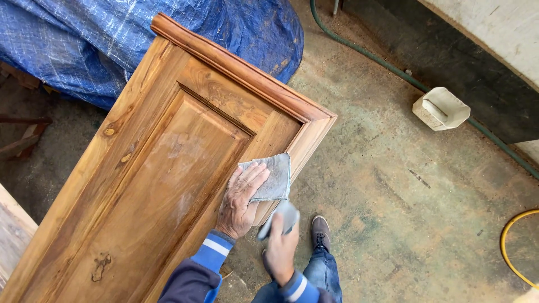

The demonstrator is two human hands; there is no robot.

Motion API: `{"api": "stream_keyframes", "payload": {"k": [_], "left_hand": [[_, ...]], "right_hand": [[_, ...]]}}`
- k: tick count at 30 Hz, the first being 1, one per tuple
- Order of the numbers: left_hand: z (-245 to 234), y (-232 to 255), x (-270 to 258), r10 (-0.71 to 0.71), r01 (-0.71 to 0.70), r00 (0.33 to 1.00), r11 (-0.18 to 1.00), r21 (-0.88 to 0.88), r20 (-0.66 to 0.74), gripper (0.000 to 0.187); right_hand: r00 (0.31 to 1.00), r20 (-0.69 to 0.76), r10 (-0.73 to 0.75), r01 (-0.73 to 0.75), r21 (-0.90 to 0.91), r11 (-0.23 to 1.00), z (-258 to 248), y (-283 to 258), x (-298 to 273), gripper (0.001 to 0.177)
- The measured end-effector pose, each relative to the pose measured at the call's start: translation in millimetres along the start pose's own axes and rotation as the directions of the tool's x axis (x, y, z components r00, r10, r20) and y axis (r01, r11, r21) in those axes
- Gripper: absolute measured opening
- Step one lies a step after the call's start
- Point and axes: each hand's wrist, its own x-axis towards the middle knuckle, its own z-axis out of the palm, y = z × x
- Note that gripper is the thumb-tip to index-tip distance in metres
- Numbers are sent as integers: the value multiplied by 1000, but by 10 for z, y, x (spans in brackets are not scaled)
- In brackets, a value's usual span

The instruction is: Sanding a large wooden panel with sandpaper by hand.

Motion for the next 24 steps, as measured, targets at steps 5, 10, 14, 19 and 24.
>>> {"api": "stream_keyframes", "payload": {"k": [5,10,14,19,24], "left_hand": [[-7,2,-18,-18,17,1000,1000,23,23,52],[21,-3,-13,-17,16,1000,999,29,15,53],[15,-22,-15,14,-14,1000,1000,25,15,52],[33,-15,-23,-1,1,1000,1000,8,8,53],[19,-28,-9,13,-13,1000,1000,17,8,54]], "right_hand": [[1000,9,28,-28,-13,1000,-5,78,227,33],[989,-126,-81,90,60,994,38,107,371,28],[998,-65,23,-18,74,997,53,197,28,29],[996,-58,-64,65,22,998,12,110,445,29],[980,-123,-157,142,-124,982,75,192,9,35]]}}
